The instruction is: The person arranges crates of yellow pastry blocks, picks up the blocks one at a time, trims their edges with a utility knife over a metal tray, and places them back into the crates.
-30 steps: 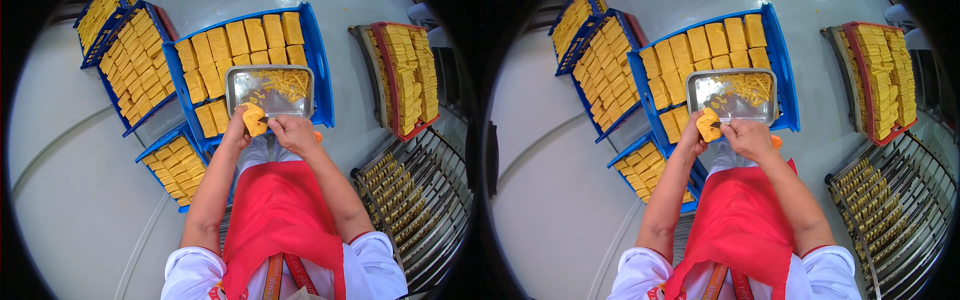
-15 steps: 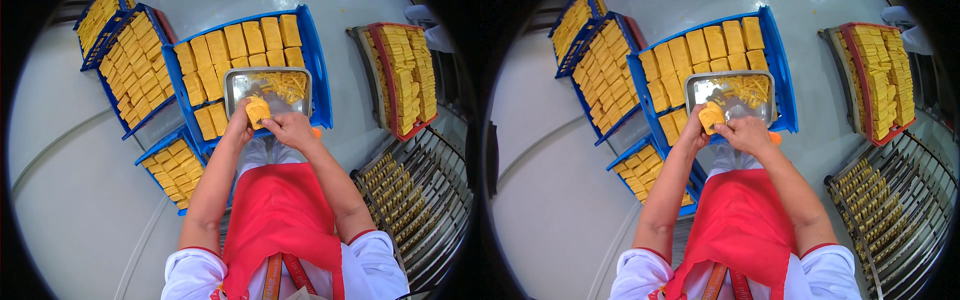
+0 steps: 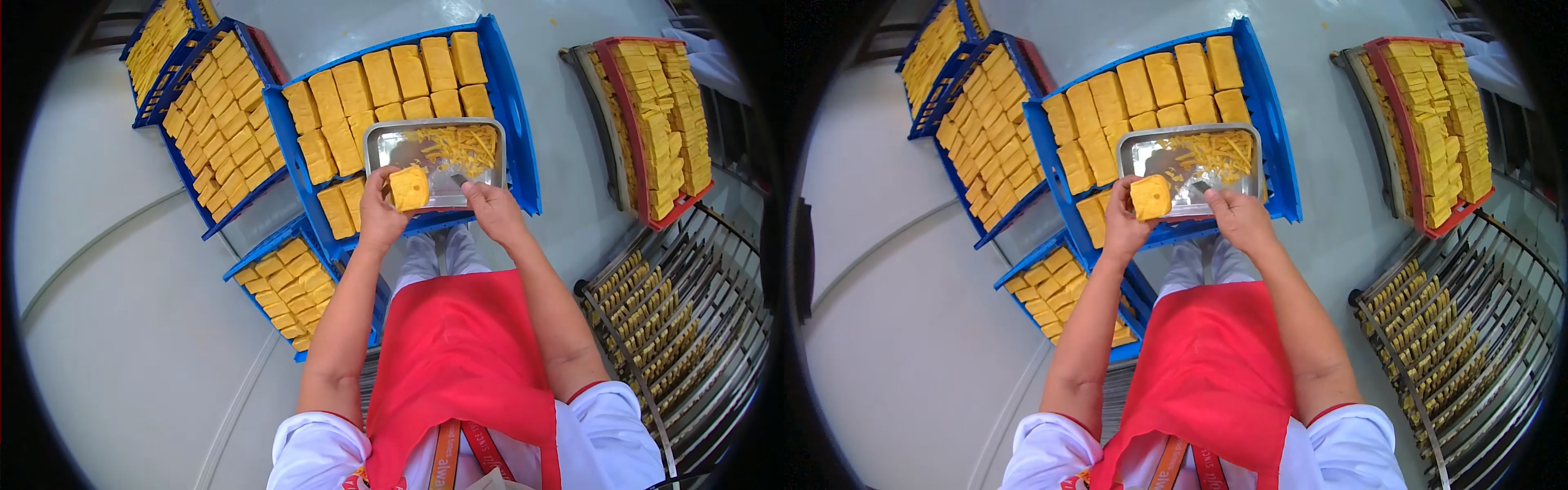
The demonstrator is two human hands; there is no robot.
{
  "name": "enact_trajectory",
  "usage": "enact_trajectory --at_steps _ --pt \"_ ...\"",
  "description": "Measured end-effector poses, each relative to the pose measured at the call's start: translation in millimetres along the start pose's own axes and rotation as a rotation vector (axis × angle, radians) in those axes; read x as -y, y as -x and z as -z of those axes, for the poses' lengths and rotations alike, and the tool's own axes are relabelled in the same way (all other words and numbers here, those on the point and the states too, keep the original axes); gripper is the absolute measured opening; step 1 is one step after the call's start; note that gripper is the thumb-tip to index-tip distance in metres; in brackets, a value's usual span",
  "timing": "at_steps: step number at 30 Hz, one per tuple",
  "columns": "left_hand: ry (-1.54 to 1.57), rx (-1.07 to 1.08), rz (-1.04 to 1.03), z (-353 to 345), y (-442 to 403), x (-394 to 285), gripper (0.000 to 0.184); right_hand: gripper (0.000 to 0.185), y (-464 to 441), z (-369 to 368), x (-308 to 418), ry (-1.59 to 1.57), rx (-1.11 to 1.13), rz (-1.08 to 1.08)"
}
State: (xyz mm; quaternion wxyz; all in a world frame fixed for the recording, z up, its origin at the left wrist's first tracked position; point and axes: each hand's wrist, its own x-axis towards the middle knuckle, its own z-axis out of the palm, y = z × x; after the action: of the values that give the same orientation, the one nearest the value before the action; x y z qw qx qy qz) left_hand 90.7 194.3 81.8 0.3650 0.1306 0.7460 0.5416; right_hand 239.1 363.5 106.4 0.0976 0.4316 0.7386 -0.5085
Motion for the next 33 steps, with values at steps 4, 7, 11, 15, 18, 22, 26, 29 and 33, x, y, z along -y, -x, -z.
enact_trajectory --at_steps 4,7,11,15,18,22,26,29,33 --pt "-0.128 -0.022 -0.122 -3 3 5 0.065 0.051 11 -2 21 0.083 0.02 0.11" --pt "-0.116 -0.02 -0.113 -5 6 7 0.064 0.048 15 -1 35 0.177 -0.007 0.181" --pt "-0.148 -0.016 -0.144 -8 8 1 0.063 0.047 16 -5 39 0.257 -0.049 0.247" --pt "-0.356 -0.111 -0.208 -13 13 -18 0.061 0.048 13 -9 33 0.264 -0.02 0.234" --pt "-0.495 -0.191 -0.254 -20 18 -29 0.058 0.053 10 -20 23 0.09 0.018 0.173" --pt "-0.629 -0.268 -0.244 -24 24 -19 0.054 0.061 11 -24 27 -0.159 0.203 -0.111" --pt "-0.643 -0.281 -0.294 -22 27 -7 0.056 0.067 10 -21 26 -0.508 0.27 -0.377" --pt "-0.762 -0.291 -0.406 -16 29 -6 0.058 0.071 8 -24 14 -0.153 0.049 -0.006" --pt "-0.86 -0.28 -0.491 -17 29 -11 0.05 0.075 13 -16 31 0.0 0.117 0.007"
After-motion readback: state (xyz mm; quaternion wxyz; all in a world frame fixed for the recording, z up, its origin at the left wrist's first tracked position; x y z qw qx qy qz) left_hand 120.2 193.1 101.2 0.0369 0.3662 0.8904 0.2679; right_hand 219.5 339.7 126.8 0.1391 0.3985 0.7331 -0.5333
